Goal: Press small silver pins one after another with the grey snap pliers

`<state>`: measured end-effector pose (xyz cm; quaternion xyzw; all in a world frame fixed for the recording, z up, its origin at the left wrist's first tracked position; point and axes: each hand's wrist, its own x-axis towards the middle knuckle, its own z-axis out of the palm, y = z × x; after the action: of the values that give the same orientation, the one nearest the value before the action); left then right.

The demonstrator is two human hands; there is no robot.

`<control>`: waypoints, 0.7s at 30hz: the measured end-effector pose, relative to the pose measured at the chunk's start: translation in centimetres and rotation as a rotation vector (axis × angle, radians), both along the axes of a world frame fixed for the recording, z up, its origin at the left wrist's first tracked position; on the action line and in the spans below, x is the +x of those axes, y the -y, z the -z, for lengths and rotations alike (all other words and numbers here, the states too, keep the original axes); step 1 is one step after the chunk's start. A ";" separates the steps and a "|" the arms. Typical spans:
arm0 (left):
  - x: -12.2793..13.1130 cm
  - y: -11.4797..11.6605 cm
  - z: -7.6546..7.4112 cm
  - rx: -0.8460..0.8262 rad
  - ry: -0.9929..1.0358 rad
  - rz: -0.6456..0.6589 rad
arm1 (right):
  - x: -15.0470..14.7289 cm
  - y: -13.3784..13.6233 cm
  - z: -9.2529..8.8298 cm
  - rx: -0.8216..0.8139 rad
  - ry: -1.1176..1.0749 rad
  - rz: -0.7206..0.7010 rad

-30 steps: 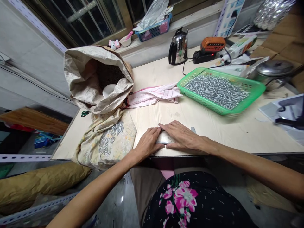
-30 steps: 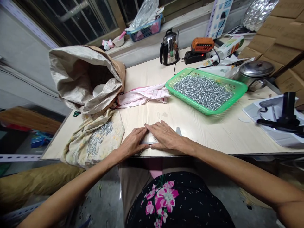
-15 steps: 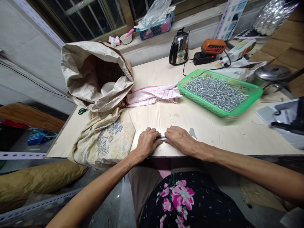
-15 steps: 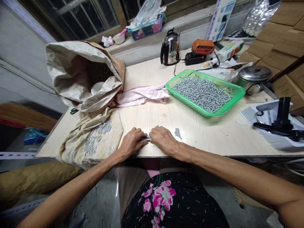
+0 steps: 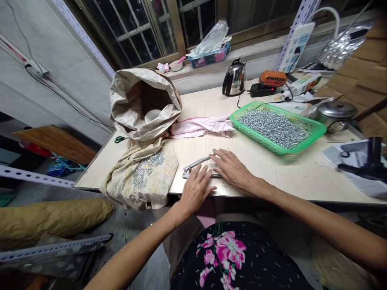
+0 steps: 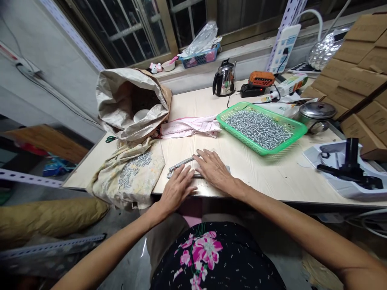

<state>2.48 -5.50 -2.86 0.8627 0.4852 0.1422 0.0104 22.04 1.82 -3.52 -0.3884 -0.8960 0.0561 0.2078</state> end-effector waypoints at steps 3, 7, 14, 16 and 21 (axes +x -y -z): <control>1.5 1.0 1.3 -0.008 -0.005 0.026 | -1.3 -1.2 0.1 0.034 0.079 0.007; 2.8 1.1 2.1 -0.022 0.071 0.000 | -3.1 -4.0 -0.4 -0.001 0.212 -0.030; 2.9 0.6 1.8 -0.071 0.237 -0.008 | -3.3 -8.6 -0.9 -0.109 0.140 -0.052; 2.7 0.6 2.0 -0.080 0.249 0.003 | -3.3 -8.1 -1.4 -0.132 0.122 -0.023; 2.3 0.6 2.9 -0.117 0.240 0.078 | -5.7 -4.0 -4.5 -0.102 0.167 -0.228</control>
<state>4.76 -6.10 -5.74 0.8557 0.4539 0.2154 0.1241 16.37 5.82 1.02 -0.2974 -0.9445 0.0921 0.1047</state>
